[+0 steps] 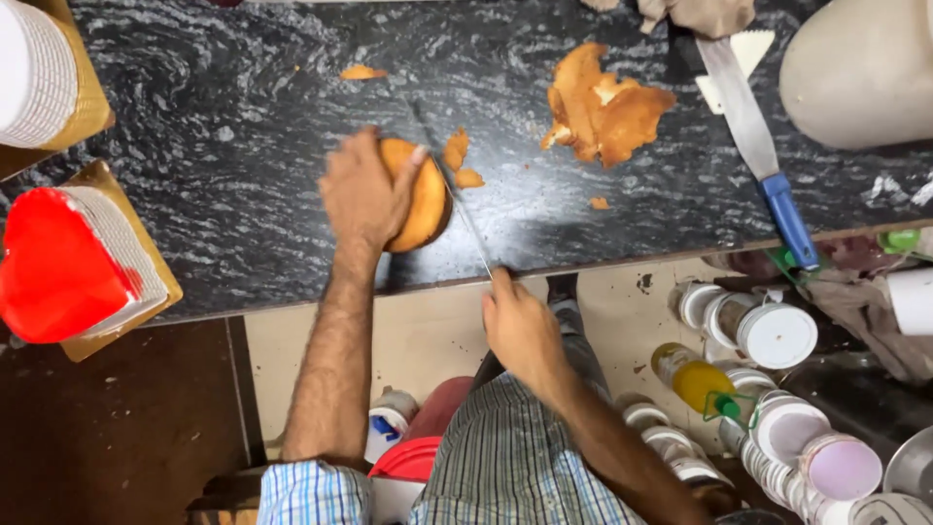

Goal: Slicing, trimming, and applying yellow glaze to small round sponge cakes in a bakery kitchen.

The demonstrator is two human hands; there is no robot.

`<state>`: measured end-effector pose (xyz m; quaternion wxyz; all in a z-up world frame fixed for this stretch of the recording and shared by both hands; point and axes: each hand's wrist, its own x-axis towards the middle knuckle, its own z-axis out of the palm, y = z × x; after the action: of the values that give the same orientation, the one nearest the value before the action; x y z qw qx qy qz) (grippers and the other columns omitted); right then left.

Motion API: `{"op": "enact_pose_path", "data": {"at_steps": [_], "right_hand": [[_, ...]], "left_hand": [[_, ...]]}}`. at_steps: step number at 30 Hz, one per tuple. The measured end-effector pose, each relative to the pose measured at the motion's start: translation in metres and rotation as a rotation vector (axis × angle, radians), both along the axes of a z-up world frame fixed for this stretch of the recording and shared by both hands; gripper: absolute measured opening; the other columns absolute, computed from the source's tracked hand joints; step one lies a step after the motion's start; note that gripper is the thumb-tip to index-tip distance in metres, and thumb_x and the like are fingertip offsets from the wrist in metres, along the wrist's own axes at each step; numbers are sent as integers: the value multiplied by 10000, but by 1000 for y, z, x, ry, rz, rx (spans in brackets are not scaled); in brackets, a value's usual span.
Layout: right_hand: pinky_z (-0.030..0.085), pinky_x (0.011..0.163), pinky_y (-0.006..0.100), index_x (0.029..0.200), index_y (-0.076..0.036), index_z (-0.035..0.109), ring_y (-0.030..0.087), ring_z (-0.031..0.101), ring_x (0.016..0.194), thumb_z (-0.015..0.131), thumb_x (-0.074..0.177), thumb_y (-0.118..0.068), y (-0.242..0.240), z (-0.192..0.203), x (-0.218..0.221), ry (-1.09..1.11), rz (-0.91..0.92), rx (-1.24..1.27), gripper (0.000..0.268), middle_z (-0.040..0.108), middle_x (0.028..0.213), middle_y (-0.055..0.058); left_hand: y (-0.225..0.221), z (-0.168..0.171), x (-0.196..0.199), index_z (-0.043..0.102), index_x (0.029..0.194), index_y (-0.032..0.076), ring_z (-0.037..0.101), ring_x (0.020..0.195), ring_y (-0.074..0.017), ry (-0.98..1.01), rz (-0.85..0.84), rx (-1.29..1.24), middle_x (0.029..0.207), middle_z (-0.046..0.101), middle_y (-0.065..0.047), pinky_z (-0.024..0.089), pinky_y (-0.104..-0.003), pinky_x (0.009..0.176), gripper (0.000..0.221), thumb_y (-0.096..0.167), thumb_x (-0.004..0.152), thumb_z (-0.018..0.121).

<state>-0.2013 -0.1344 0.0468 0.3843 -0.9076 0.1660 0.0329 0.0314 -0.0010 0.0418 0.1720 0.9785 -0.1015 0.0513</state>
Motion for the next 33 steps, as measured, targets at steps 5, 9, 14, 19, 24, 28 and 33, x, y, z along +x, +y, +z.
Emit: {"op": "enact_pose_path", "data": {"at_steps": [5,9,14,19,24,28,33], "right_hand": [[532,657,562,1180,-28,562,483,665,777,605,999,-203,-2,-12,-9,78,-14,-14,255,705,949,234],[557,641,537,1221,-19,544,465,688,780,610,954,-199,-4,-8,-64,25,19,49,329,704,929,253],[556,634,531,1258,-48,559,455,695,757,629,947,-235,3,-4,-6,38,-29,-14,370,723,927,239],[551,668,551,1288,4,535,480,679,800,611,963,-180,8,-19,-25,-118,-30,24,381,706,957,270],[559,677,540,1245,-27,559,466,695,796,614,964,-218,4,3,-58,150,-5,49,345,710,920,256],[574,690,521,1235,4,540,477,697,843,604,966,-189,8,-3,-4,-131,-24,19,337,709,1024,273],[554,688,541,1227,-24,548,479,684,835,603,1001,-216,6,-10,-30,29,-49,32,301,713,1002,256]], "left_hand": [[-21,14,-1,581,1292,89,549,1181,-428,104,-73,90,1271,587,-186,480,-619,897,688,696,969,551],[-2,3,-8,563,1277,50,528,1143,-460,205,210,62,1254,556,-223,482,-622,841,758,731,943,560],[2,4,-5,521,1344,-9,543,1109,-459,-89,68,-31,1265,538,-258,492,-598,860,831,742,994,578],[-15,21,-13,549,1351,96,553,1152,-429,191,-14,127,1283,551,-195,490,-607,892,723,706,963,550],[1,15,-10,556,1283,35,528,1133,-443,207,219,58,1263,526,-225,492,-598,831,741,702,960,576],[3,17,-11,596,1281,75,548,1198,-369,-288,-197,117,1292,570,-137,502,-570,893,646,662,1013,569],[-13,17,-16,623,1193,85,555,1104,-383,98,-166,145,1186,579,-163,495,-577,834,608,656,989,573]]}}
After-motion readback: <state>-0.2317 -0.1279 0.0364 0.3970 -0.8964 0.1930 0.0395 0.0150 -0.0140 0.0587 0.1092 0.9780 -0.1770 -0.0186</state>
